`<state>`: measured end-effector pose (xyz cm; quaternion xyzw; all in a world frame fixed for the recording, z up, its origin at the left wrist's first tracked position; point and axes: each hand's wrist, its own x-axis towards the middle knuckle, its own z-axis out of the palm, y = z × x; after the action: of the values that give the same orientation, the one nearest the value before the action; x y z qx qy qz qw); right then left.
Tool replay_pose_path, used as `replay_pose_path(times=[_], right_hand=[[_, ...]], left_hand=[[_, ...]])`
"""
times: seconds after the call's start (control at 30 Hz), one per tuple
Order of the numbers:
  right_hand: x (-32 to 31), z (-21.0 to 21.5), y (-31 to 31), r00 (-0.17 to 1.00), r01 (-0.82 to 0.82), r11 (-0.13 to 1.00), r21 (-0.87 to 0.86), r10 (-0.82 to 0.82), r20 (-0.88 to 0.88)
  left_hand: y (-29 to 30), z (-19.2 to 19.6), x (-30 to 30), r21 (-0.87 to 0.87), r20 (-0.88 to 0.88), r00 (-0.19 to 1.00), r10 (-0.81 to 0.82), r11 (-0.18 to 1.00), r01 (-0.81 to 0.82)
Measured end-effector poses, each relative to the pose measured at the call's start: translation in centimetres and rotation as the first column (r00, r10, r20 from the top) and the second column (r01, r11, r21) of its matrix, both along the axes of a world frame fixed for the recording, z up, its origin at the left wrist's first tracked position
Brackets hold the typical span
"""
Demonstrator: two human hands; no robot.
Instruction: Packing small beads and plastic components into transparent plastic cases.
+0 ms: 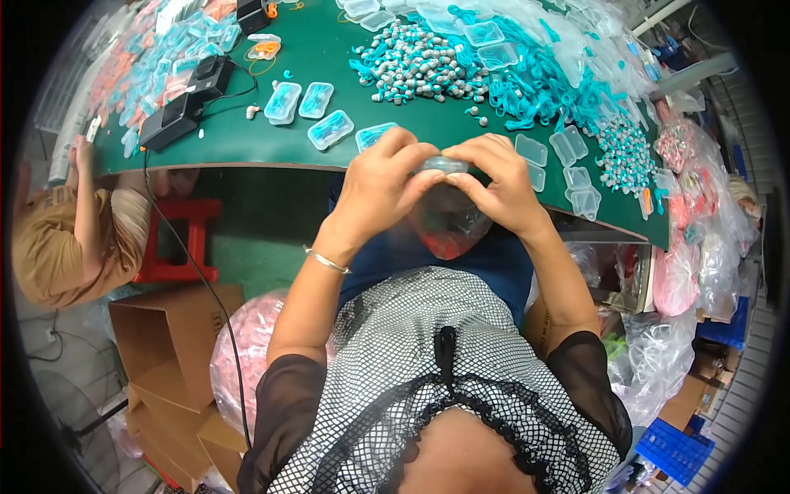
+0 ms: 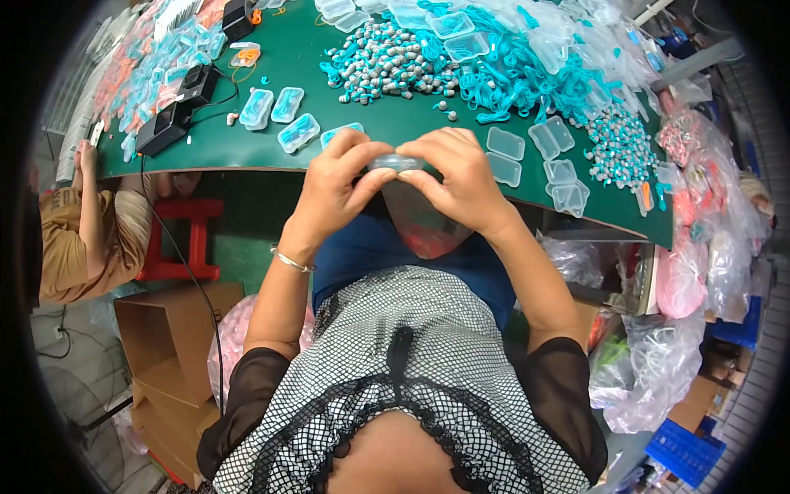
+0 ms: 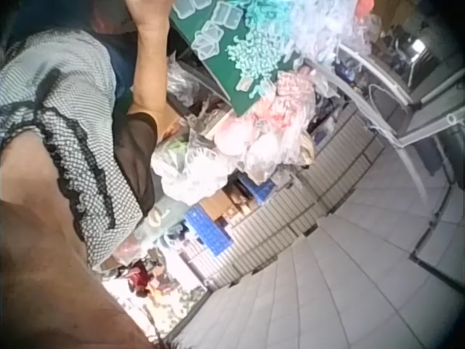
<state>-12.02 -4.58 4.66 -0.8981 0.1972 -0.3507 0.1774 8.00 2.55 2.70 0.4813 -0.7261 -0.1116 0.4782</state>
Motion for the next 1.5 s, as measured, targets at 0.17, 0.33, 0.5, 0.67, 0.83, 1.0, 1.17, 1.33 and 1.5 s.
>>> replay_pose_path(times=[0.17,0.33,0.5,0.67,0.83,1.0,1.17,1.33,1.5], right_hand=[[1.0,0.6,0.6,0.996,-0.068,0.987,0.144,0.058,0.073],[1.3,0.9,0.9,0.992,-0.104,0.984,0.145,0.093,0.085],[1.3,1.5,1.6,0.994,-0.107,0.982,0.158,0.102,0.045],[1.5,1.4,2.2,0.994,-0.1,0.987,0.126,0.094,0.056],[0.6,0.8,2.1,0.975,-0.146,0.88,0.453,0.051,0.217],[0.5,1.1,2.4,0.97,-0.156,0.889,0.43,0.055,0.238],[0.5,1.4,2.9,0.967,-0.181,0.891,0.416,0.085,0.239],[0.2,1.9,3.0,0.977,-0.094,0.9,0.426,0.0,0.214],[-0.5,1.0,2.1,0.976,-0.03,0.93,0.367,-0.052,0.212]], left_hand=[[1.1,1.4,0.7,0.085,-0.049,0.999,0.0,0.996,0.004],[1.8,1.5,0.9,0.112,-0.119,0.992,-0.035,0.993,0.049],[1.9,0.8,0.8,0.004,-0.125,0.991,-0.055,0.998,0.056],[2.4,0.6,0.8,0.021,-0.193,0.98,-0.044,0.999,0.049],[2.3,1.0,0.2,-0.039,-0.291,0.956,-0.037,0.999,0.027],[2.4,0.7,-0.2,-0.056,-0.266,0.956,-0.121,0.992,0.111],[2.4,0.4,-0.5,-0.066,-0.312,0.94,-0.14,0.99,0.126],[2.0,0.7,-1.1,0.006,-0.371,0.917,-0.148,0.987,0.162],[1.6,0.8,-1.9,0.217,-0.311,0.95,-0.043,0.969,0.115]])
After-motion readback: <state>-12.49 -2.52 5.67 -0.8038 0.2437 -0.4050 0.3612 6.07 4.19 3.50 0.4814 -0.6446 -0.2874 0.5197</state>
